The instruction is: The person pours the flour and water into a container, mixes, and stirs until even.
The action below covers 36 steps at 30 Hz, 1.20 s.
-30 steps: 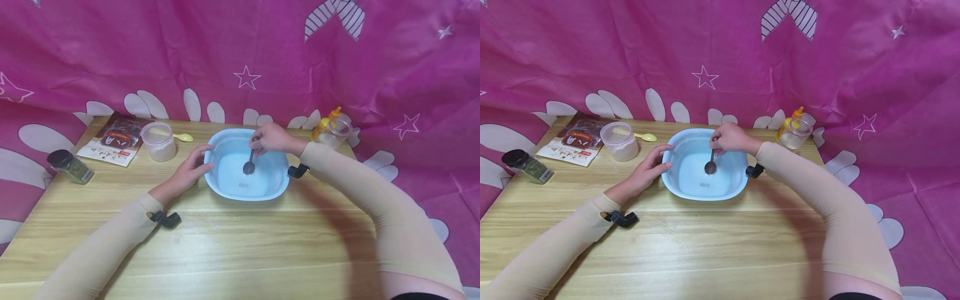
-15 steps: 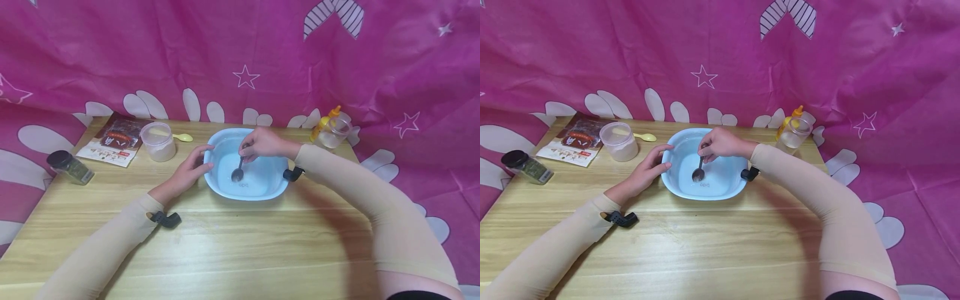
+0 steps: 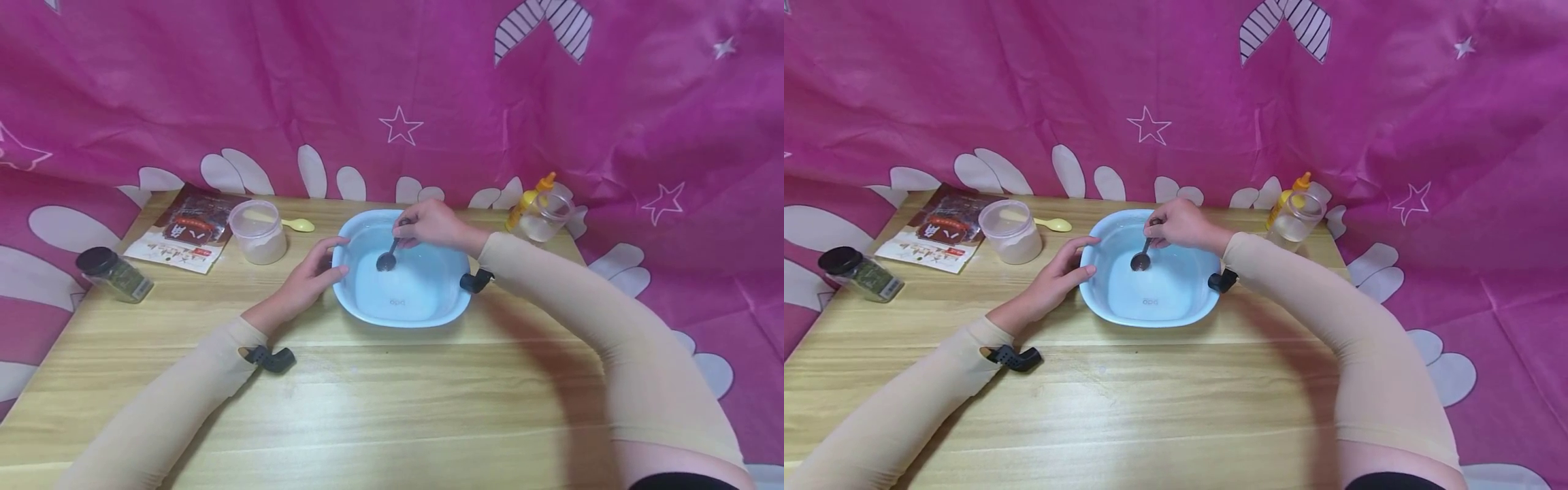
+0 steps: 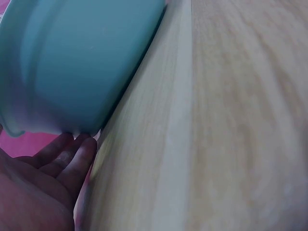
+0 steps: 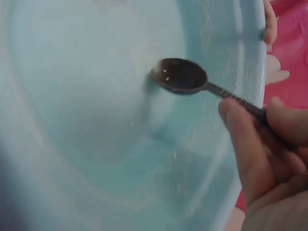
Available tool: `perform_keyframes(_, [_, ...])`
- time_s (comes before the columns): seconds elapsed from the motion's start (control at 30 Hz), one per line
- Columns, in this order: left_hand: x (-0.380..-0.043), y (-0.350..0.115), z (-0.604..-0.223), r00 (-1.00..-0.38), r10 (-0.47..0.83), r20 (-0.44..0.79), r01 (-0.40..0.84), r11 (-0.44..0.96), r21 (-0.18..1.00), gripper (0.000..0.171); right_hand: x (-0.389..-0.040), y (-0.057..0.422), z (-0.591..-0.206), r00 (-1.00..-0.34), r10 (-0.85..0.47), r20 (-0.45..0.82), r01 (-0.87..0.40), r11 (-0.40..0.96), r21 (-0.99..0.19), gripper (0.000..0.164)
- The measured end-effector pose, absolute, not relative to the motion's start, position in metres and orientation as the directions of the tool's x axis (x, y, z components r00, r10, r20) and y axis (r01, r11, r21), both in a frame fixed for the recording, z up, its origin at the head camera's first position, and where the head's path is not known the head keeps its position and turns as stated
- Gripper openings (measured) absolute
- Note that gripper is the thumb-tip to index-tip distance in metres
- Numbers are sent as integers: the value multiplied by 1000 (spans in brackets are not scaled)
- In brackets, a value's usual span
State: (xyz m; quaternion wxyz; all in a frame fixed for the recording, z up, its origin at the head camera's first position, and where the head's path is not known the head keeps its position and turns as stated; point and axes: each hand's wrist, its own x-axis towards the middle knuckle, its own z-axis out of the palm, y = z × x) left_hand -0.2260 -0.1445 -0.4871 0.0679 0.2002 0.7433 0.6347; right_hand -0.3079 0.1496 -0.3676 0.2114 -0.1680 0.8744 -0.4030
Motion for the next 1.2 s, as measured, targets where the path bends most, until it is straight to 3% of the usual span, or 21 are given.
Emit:
perform_keyframes(0.17, [-225,-145,-487,-911,382,155,213,115,970,57,-301,147,-368,-742,-583,-330,-143,619,-772,18])
perform_keyframes(0.27, [-226,-145,-486,-911,383,153,211,115,971,57,-302,152,-365,-717,-584,-382,-142,658,-740,21])
perform_keyframes(0.43, [-227,-144,-485,-912,383,146,206,120,971,57,-309,161,-360,-803,-472,-363,-102,710,-697,23])
perform_keyframes(0.6, [-226,-144,-485,-912,384,144,202,116,972,57,-315,155,-362,-878,-394,-270,-74,670,-738,22])
perform_keyframes(0.73, [-225,-144,-485,-914,380,143,198,112,974,57,-313,145,-365,-868,-425,-255,-90,640,-763,21])
perform_keyframes(1.0, [-225,-144,-486,-914,378,148,205,114,972,57,-305,145,-363,-793,-501,-347,-107,675,-730,22])
perform_keyframes(1.2, [-226,-145,-487,-914,376,150,208,118,971,57,-310,155,-359,-853,-411,-321,-103,737,-668,20])
